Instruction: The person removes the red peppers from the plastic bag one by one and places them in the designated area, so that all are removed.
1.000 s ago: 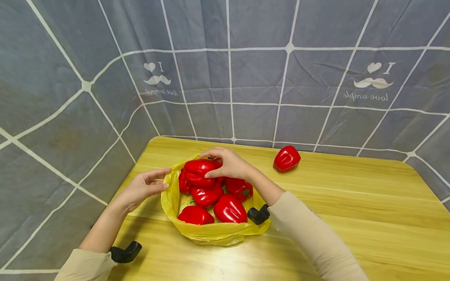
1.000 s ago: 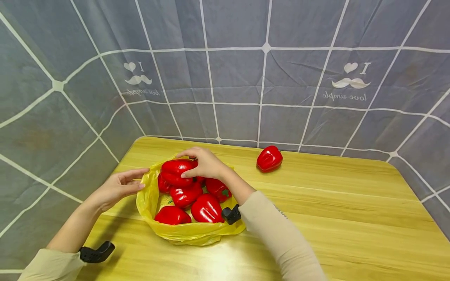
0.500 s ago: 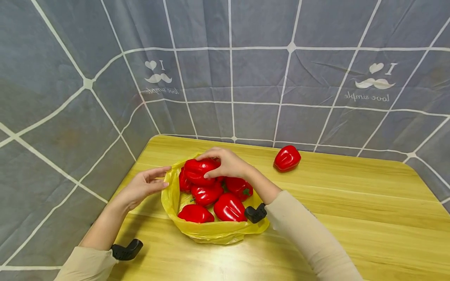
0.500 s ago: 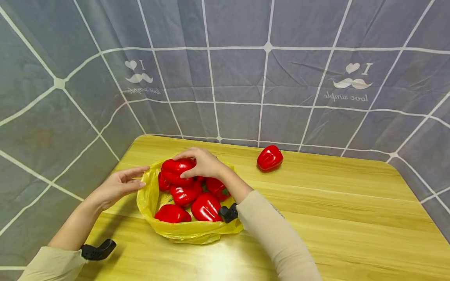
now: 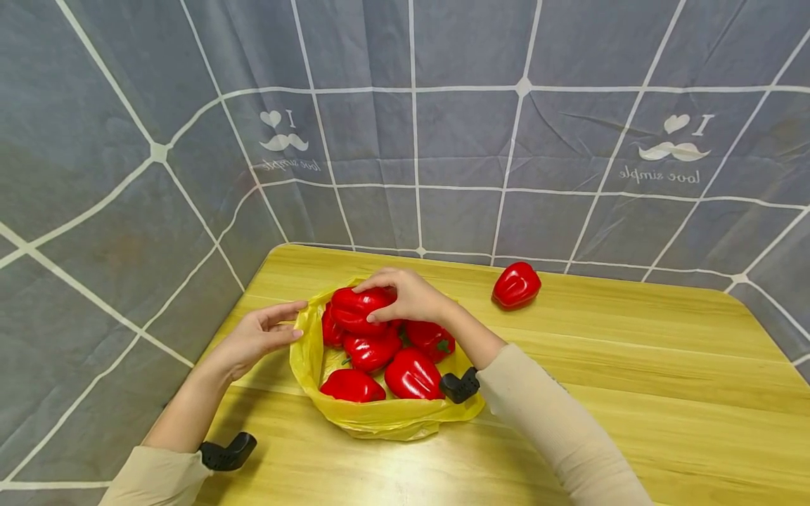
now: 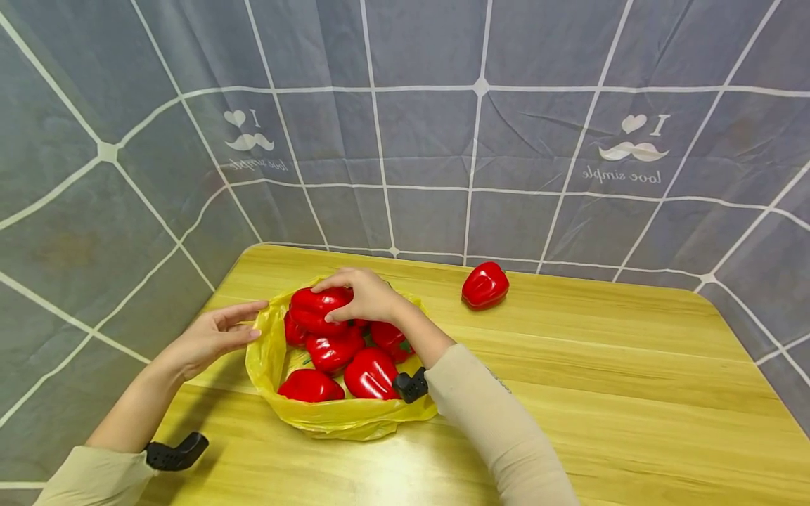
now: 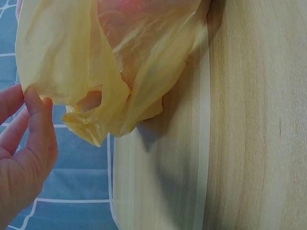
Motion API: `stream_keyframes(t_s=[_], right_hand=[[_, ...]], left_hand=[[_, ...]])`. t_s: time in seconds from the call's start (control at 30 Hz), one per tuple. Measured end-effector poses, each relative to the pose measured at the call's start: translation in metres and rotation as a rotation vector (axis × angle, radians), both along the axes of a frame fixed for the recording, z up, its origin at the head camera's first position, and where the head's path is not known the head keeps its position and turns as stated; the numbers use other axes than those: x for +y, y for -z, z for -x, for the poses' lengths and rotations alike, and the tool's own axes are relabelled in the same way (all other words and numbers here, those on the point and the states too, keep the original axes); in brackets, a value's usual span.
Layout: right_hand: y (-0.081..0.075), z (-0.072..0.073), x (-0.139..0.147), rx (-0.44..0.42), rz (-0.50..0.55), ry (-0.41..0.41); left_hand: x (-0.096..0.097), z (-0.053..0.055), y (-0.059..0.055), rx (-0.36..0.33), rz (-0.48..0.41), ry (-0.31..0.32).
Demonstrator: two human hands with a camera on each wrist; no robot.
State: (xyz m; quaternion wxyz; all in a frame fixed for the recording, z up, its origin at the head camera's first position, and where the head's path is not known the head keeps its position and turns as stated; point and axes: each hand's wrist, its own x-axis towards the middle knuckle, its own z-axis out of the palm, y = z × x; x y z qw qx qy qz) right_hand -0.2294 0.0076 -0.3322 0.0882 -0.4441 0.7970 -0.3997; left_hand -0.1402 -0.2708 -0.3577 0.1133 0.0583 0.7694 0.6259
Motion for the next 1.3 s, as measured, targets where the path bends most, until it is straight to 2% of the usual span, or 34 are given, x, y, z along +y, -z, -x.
stream_keyframes(t_s=[0.23, 0.57, 0.9, 1.13, 1.3], right_hand=[[0.001, -0.001, 0.001, 0.039, -0.012, 0.01], [0.004, -0.002, 0.004, 0.044, 0.022, 0.024], [0.006, -0.004, 0.009, -0.06, 0.083, 0.074], [0.003, -0.01, 0.012, -0.034, 0.116, 0.088], [0.002, -0.011, 0.016, -0.064, 0.145, 0.095]], left_hand=[[-0.001, 0.0, -0.001, 0.0, -0.001, 0.002], [-0.001, 0.0, -0.002, 0.0, -0.004, 0.007], [-0.001, 0.0, -0.003, 0.0, -0.003, 0.005], [-0.002, -0.001, 0.001, 0.004, -0.006, -0.002], [-0.002, -0.001, 0.003, 0.011, -0.015, -0.004]])
